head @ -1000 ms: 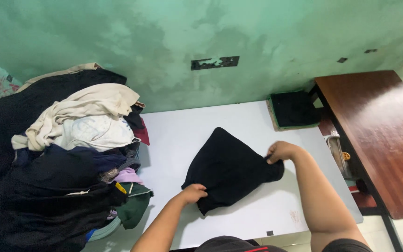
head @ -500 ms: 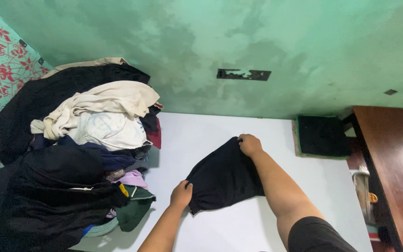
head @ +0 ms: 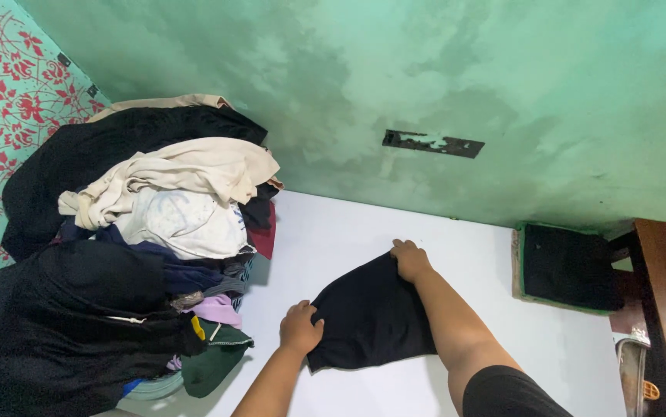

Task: Folding a pair of black shorts and a grey shirt on a flat surface.

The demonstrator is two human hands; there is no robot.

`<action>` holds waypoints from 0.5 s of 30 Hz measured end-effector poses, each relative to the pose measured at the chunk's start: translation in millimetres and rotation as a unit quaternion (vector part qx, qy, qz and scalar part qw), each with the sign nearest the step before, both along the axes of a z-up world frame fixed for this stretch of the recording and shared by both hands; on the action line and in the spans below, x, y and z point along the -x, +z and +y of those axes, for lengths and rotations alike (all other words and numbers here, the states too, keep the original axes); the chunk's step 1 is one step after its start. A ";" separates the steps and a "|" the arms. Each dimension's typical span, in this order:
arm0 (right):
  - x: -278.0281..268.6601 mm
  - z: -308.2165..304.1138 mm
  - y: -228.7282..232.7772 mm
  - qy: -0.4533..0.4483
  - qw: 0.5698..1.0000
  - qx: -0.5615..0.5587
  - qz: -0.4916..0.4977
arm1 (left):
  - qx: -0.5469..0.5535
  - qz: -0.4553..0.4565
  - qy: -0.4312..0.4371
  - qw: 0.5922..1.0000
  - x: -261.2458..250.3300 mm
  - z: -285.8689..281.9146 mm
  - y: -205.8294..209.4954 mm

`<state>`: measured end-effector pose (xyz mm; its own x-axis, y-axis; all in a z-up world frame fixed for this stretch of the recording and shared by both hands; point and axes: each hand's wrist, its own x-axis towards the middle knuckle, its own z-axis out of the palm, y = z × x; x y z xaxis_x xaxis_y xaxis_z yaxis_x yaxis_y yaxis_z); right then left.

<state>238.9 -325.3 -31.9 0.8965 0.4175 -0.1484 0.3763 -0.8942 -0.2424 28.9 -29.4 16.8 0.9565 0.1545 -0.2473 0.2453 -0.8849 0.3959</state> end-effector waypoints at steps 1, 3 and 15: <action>-0.1 1.2 9.5 0.001 1.000 0.001 0.001 | 0.001 0.001 0.001 1.000 -2.5 1.2 -1.5; 0.9 3.1 29.4 -0.026 0.993 0.095 0.071 | 0.067 0.063 0.035 0.995 -7.1 3.9 -3.7; 16.3 -144.0 67.9 -0.152 0.932 -0.282 0.172 | 0.187 -0.084 -0.104 0.973 -87.8 27.8 64.9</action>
<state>222.6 -469.3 36.1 0.9262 0.2500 -0.2821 -0.0602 -0.6408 -0.7654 116.7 -1.6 81.7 0.9893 -0.1180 -0.0856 -0.0207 -0.6947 0.7190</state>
